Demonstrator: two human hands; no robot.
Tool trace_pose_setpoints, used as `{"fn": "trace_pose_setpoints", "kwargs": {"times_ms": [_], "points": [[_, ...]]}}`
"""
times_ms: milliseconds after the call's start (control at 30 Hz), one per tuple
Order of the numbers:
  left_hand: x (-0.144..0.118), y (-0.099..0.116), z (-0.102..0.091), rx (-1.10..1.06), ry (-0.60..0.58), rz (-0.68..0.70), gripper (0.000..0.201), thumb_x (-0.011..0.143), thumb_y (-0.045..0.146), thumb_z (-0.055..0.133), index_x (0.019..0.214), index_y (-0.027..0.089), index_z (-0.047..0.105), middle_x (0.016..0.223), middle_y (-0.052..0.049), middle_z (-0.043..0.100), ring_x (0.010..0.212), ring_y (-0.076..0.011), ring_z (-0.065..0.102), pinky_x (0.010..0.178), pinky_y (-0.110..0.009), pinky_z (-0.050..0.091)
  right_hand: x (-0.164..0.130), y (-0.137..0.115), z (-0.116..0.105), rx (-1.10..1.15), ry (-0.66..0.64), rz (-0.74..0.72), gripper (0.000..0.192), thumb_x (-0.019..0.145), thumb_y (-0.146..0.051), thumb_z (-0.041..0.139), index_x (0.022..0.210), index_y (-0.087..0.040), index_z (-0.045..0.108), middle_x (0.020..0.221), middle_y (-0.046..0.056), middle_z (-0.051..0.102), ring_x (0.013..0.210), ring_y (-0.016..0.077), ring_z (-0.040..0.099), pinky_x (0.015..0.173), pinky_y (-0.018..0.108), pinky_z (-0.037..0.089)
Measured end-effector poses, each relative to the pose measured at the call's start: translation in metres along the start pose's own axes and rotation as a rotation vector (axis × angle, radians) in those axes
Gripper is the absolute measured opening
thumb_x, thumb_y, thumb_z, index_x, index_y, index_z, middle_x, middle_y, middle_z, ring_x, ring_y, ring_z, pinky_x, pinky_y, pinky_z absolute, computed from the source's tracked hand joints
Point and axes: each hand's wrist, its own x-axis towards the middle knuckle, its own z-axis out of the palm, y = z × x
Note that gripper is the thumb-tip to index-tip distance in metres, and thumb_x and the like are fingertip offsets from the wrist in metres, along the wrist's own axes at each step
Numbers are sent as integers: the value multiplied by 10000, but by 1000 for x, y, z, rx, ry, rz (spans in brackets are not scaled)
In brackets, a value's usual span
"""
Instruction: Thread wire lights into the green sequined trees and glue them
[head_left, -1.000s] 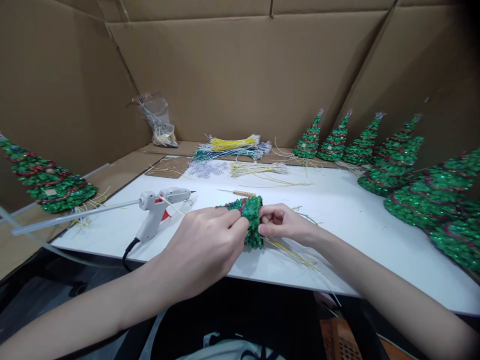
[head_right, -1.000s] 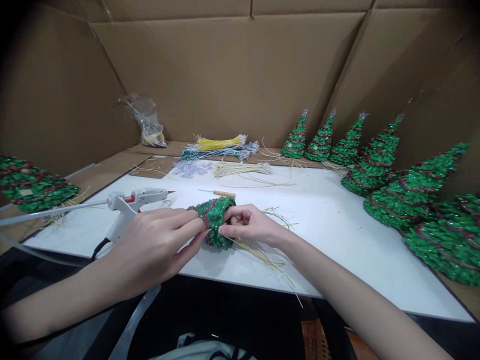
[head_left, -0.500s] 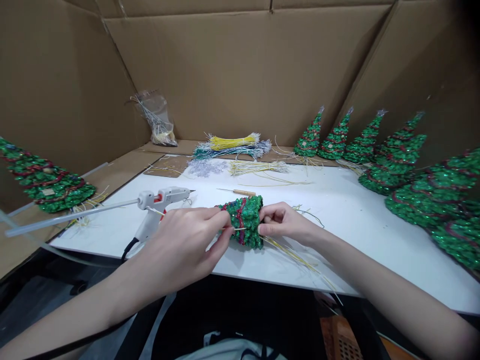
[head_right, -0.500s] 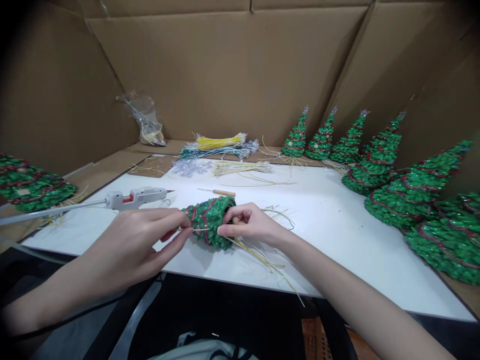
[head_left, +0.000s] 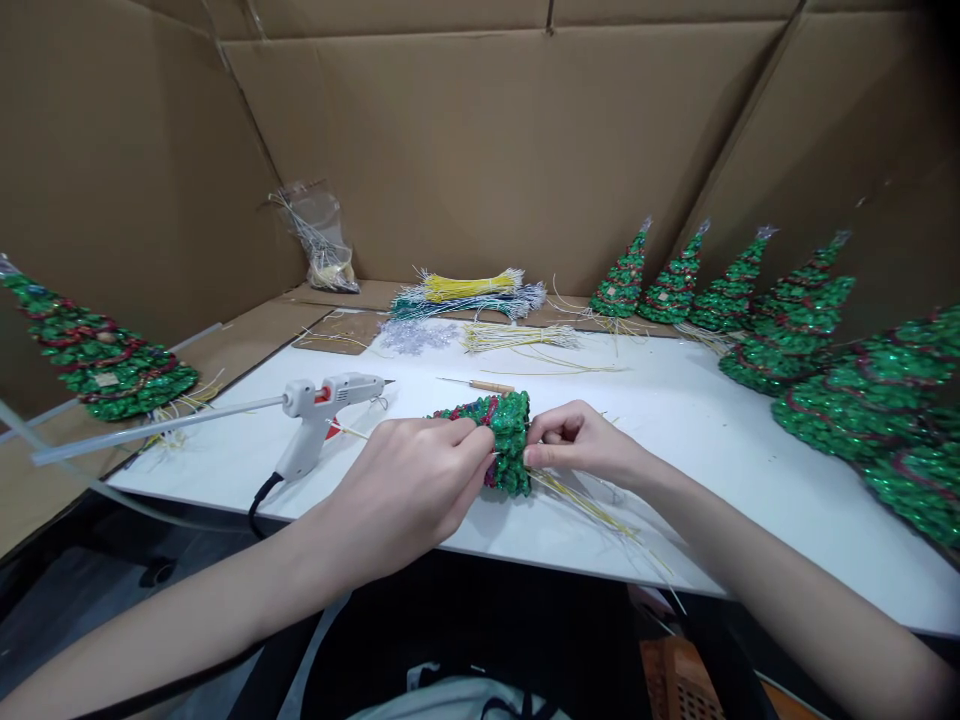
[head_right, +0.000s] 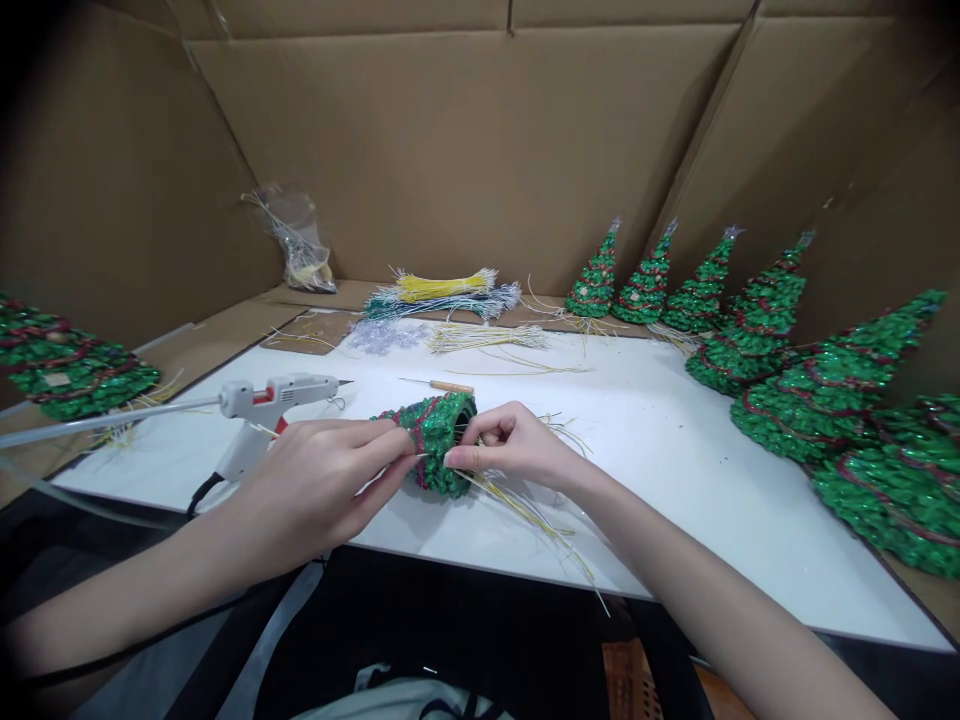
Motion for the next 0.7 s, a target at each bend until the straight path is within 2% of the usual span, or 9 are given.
{"fn": "trace_pose_setpoints", "kwargs": {"times_ms": [300, 467, 700], "points": [[-12, -12, -16, -177, -85, -94, 236, 961, 282, 435, 794, 198, 579, 665, 18, 580, 563, -123, 527, 543, -254, 279, 1, 1, 1, 5, -11, -12, 330, 668, -428, 819, 628, -137, 668, 469, -91, 256, 487, 60, 202, 493, 270, 130], [-7, -11, -14, -227, -73, -62, 234, 942, 240, 447, 737, 187, 547, 650, 21, 577, 543, -108, 495, 540, -244, 279, 2, 1, 2, 45, -32, -25, 322, 663, -432, 820, 678, -136, 694, 474, -89, 286, 493, 61, 214, 493, 261, 151], [4, -7, -12, -215, -47, -15, 241, 933, 213, 446, 708, 182, 528, 668, 22, 612, 532, -106, 477, 528, -253, 261, 1, -3, 0, 29, -27, -11, 364, 638, -470, 824, 632, -133, 684, 464, -84, 289, 491, 61, 209, 489, 263, 155]]}}
